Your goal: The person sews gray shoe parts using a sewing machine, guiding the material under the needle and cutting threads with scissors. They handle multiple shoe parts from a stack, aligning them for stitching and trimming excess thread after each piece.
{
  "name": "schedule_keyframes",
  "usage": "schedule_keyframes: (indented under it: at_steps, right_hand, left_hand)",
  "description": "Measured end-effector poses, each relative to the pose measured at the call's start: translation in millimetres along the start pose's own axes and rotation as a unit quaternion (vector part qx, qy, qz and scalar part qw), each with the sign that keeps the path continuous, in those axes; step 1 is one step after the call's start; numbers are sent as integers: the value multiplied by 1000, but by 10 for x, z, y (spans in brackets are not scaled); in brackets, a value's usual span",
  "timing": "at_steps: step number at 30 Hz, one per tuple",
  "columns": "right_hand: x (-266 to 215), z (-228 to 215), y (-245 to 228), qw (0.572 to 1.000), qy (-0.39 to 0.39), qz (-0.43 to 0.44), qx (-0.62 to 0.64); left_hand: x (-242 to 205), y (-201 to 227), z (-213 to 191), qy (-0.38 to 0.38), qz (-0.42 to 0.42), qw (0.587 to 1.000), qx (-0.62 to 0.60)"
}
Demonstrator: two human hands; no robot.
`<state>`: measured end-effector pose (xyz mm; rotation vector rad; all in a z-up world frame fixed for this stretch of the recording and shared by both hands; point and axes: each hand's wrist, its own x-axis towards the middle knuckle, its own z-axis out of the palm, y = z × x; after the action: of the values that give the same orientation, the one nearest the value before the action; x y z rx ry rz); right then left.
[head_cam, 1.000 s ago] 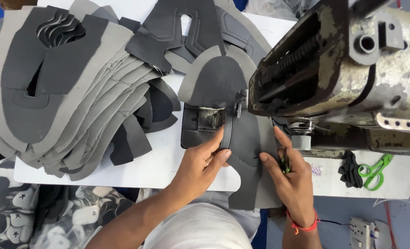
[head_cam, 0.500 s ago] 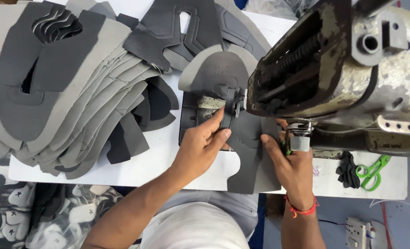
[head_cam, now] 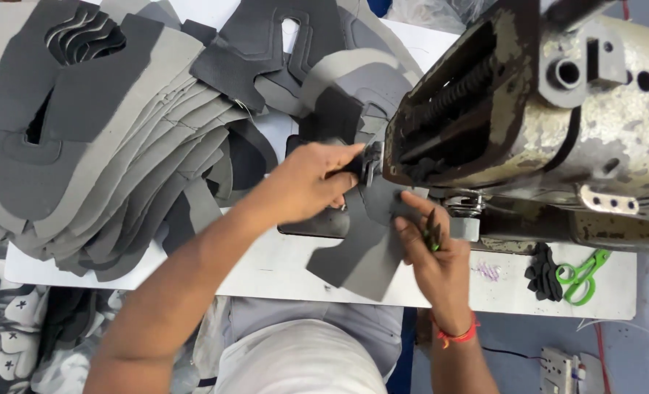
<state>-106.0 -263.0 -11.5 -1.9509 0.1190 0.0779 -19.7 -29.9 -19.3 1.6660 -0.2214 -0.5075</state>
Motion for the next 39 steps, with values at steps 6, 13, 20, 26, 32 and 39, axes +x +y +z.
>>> schedule_keyframes:
  at_steps: [6,13,20,26,32,39]
  right_hand:
    - [-148,232,-133,997,7,6,81]
    - [-122,284,-68,994,22,20,103]
    - [142,205,-12,992,56,19,109]
    - [324,160,185,991,79,92,53]
    - [380,119,205,996,37,46,66]
    - [133,225,-15,997,71,17,20]
  left_hand:
    - [98,122,-77,-30,1,998,62]
    - [-479,58,344,103,2,987,120]
    - [-460,60,209,68,14,995,72]
    - [-320,9,100,61,52,993,87]
    - [-135,121,-83,32,58,988,142]
    - [523,69,-353,-129,152,959,200]
